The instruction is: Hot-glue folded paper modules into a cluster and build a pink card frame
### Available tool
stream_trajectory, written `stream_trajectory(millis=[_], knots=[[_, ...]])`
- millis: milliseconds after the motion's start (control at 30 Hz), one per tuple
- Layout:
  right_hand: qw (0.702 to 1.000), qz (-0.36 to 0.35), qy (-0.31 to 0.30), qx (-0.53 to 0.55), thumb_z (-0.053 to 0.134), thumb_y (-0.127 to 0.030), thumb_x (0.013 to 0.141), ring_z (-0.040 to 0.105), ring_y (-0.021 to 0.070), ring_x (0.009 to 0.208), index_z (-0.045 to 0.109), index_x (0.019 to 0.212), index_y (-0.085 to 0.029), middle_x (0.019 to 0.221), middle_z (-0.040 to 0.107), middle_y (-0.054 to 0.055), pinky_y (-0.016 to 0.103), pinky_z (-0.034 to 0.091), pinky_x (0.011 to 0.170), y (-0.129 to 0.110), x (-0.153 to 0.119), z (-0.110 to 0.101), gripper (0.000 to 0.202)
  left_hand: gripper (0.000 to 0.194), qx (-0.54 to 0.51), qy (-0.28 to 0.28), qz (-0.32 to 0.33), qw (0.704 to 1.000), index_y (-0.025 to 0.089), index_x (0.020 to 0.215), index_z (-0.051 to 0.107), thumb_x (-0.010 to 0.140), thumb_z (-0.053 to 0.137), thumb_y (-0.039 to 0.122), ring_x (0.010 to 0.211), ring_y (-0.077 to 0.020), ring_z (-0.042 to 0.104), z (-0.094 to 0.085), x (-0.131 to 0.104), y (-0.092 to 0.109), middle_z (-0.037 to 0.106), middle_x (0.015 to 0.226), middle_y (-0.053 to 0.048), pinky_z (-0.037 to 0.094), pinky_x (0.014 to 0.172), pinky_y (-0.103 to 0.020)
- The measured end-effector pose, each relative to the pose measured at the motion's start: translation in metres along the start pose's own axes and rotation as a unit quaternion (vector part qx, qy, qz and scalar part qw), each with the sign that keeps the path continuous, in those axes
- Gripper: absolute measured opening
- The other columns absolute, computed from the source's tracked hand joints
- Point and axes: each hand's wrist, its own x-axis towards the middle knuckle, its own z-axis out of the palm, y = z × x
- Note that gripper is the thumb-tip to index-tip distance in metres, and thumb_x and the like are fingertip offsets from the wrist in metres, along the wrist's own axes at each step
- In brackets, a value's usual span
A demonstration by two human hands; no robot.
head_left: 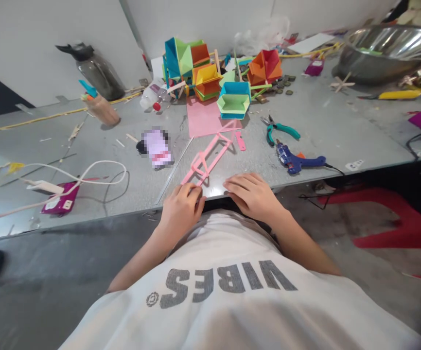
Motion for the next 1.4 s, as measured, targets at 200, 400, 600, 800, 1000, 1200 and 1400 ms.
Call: stream_trajectory(millis=[200, 400, 600, 800, 1000, 1200, 1400], knots=[[0.997, 0.059, 0.046, -0.024, 0.069, -0.024, 0.116, 0.087, 0.0305, 0.111, 0.087, 0.116, -0.029, 0.119, 0.094, 0.01, 0.05, 0.063, 0.095, 0.023, -0.037, -0.014, 0.019, 0.025, -0.026, -0.017, 0.001, 1.0, 0.021, 0.131, 0.083, 0.118, 0.071, 0.039, 0.125, -0.0419, 0.083, 0.003, 0.014, 0.0, 0.089, 0.139, -0.017, 0.065, 0.103, -0.057], [0.993, 0.061, 0.095, -0.037, 0.078, -0.026, 0.112, 0.086, 0.0296, 0.096, 0.079, 0.098, -0.029, 0.108, 0.094, 0.008, 0.049, 0.064, 0.086, 0.035, -0.048, -0.027, 0.013, 0.025, -0.101, 0.06, -0.007, 0.993, 0.023, 0.124, 0.085, 0.119, 0.066, 0.039, 0.116, -0.0351, 0.088, -0.018, 0.017, -0.017, 0.092, 0.122, -0.013, 0.067, 0.101, -0.05], [0.997, 0.06, 0.051, -0.01, 0.07, -0.032, 0.115, 0.087, 0.029, 0.098, 0.08, 0.105, -0.028, 0.114, 0.093, 0.01, 0.045, 0.064, 0.087, 0.045, 0.006, -0.048, 0.015, 0.031, -0.116, 0.061, -0.099, 0.986, 0.027, 0.126, 0.082, 0.101, 0.089, 0.045, 0.091, -0.0282, 0.083, -0.043, 0.066, -0.064, 0.09, 0.114, -0.007, 0.06, 0.083, -0.04], [0.954, 0.195, -0.192, -0.123, 0.078, -0.043, 0.11, 0.086, 0.0362, 0.109, 0.084, 0.139, -0.025, 0.125, 0.093, 0.015, 0.044, 0.058, 0.088, 0.082, 0.123, -0.06, 0.035, 0.039, -0.291, -0.126, 0.003, 0.948, 0.024, 0.111, 0.085, 0.076, 0.103, 0.031, 0.068, -0.0199, 0.071, -0.025, 0.168, -0.117, 0.082, 0.086, -0.001, 0.055, 0.069, -0.032], [0.948, 0.283, -0.121, -0.086, 0.081, -0.045, 0.107, 0.081, 0.0355, 0.108, 0.083, 0.108, -0.025, 0.115, 0.09, 0.015, 0.047, 0.06, 0.094, 0.11, 0.205, -0.044, 0.019, 0.033, -0.485, -0.178, 0.032, 0.855, 0.023, 0.093, 0.078, 0.092, 0.096, 0.05, 0.068, -0.0185, 0.076, -0.012, 0.171, -0.128, 0.08, 0.078, -0.003, 0.058, 0.064, -0.03], [0.95, 0.284, 0.13, 0.033, 0.065, -0.032, 0.112, 0.077, 0.0282, 0.099, 0.072, 0.099, -0.025, 0.102, 0.082, 0.01, 0.046, 0.061, 0.101, 0.118, 0.211, -0.011, 0.017, 0.037, -0.568, -0.049, -0.011, 0.822, 0.019, 0.092, 0.076, 0.089, 0.106, 0.041, 0.067, -0.017, 0.075, -0.011, 0.164, -0.133, 0.08, 0.082, -0.007, 0.065, 0.068, -0.034], [0.917, 0.316, 0.06, 0.236, 0.079, -0.048, 0.113, 0.066, 0.0157, 0.064, 0.067, 0.087, -0.024, 0.079, 0.079, 0.005, 0.031, 0.055, 0.067, 0.116, 0.2, 0.01, 0.037, 0.047, -0.57, 0.082, 0.018, 0.818, 0.019, 0.095, 0.076, 0.09, 0.107, 0.054, 0.065, -0.013, 0.071, -0.004, 0.171, -0.129, 0.075, 0.08, -0.001, 0.061, 0.064, -0.029]])
